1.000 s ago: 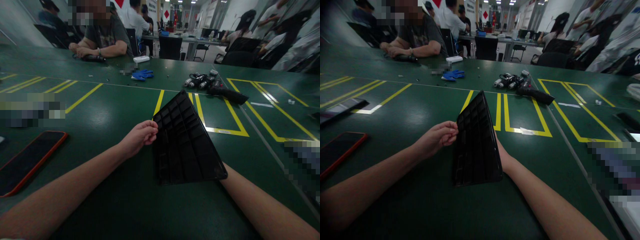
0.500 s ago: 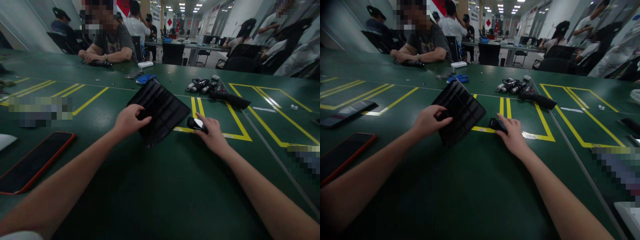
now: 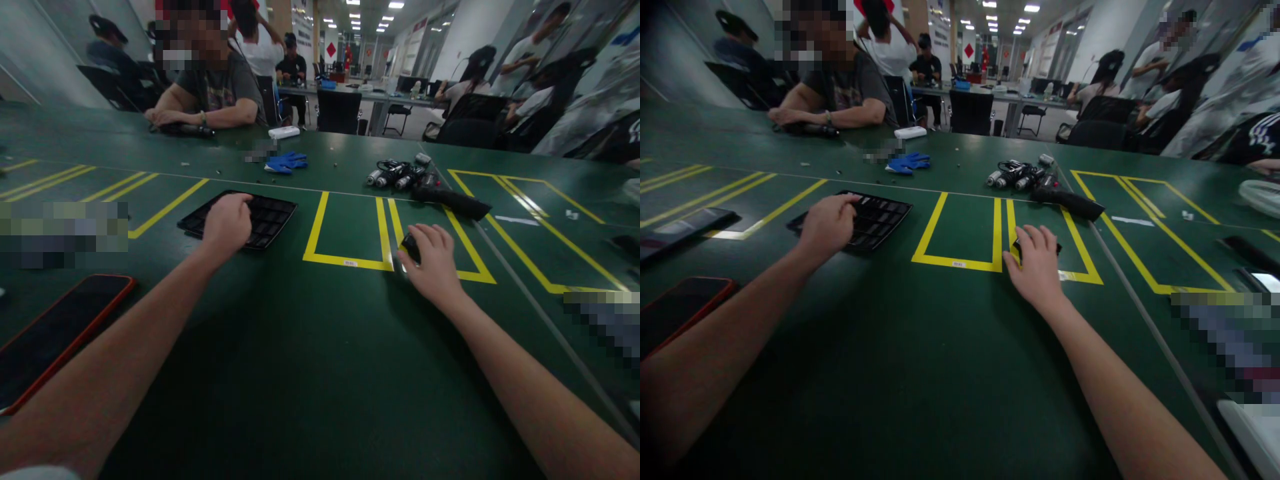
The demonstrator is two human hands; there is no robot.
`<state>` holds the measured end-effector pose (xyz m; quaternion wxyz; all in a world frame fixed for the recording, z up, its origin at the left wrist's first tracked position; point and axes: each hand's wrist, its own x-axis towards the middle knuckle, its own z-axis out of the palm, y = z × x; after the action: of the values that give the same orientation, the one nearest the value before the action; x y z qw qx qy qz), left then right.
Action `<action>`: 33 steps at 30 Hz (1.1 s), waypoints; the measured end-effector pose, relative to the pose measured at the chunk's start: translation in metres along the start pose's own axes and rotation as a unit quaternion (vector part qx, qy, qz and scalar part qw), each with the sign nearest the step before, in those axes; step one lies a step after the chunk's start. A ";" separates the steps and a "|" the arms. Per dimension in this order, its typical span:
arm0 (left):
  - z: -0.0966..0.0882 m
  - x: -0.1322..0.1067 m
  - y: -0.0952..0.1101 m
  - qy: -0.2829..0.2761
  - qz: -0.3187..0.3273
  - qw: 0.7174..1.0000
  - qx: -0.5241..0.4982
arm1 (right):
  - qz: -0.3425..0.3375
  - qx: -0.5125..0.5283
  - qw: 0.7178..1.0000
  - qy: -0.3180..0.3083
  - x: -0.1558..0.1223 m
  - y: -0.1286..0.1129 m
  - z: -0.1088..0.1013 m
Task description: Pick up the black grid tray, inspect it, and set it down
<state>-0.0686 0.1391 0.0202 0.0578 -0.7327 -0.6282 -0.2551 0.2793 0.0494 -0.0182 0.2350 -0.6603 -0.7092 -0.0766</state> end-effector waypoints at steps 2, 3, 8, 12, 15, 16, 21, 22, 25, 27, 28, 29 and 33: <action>0.009 -0.020 0.032 -0.040 0.090 0.992 -0.078 | -0.057 0.038 0.996 -0.056 -0.010 -0.027 -0.002; 0.016 -0.031 0.046 -0.072 0.150 0.981 -0.102 | -0.086 0.053 0.991 -0.090 -0.015 -0.039 -0.001; 0.048 -0.057 0.077 -0.200 0.292 0.929 -0.107 | -0.180 0.064 0.959 -0.209 -0.037 -0.073 0.003; 0.044 -0.056 0.073 -0.173 0.298 0.933 -0.100 | -0.191 0.069 0.959 -0.195 -0.030 -0.066 0.000; 0.027 -0.071 0.081 -0.146 0.331 0.927 -0.103 | -0.167 0.040 0.981 -0.093 -0.013 -0.039 -0.004; 0.021 -0.080 0.086 -0.162 0.353 0.915 -0.109 | -0.143 0.015 0.988 -0.053 -0.006 -0.026 -0.004; 0.004 -0.115 0.109 -0.255 0.435 0.852 -0.142 | -0.017 -0.098 0.994 -0.047 0.016 0.034 0.004; 0.003 -0.115 0.110 -0.254 0.433 0.852 -0.148 | -0.004 -0.094 0.993 -0.065 0.018 0.040 0.006; 0.003 -0.102 0.106 -0.221 0.400 0.880 -0.131 | 0.019 -0.070 0.993 -0.089 0.019 0.045 0.010; 0.003 -0.086 0.097 -0.181 0.336 0.922 -0.070 | 0.025 -0.064 0.994 -0.089 0.018 0.042 0.011; 0.004 -0.078 0.091 -0.163 0.291 0.942 -0.031 | 0.026 -0.062 0.994 -0.090 0.018 0.041 0.011; 0.005 -0.072 0.085 -0.155 0.245 0.957 0.007 | 0.027 -0.060 0.994 -0.091 0.017 0.040 0.010; 0.012 -0.059 0.068 -0.217 0.170 0.960 0.048 | 0.026 -0.058 0.994 -0.091 0.017 0.040 0.009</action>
<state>-0.0052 0.0776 -0.0006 -0.0018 -0.8629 -0.5033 -0.0460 0.3155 0.0730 -0.0271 0.1328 -0.6953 -0.7045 -0.0515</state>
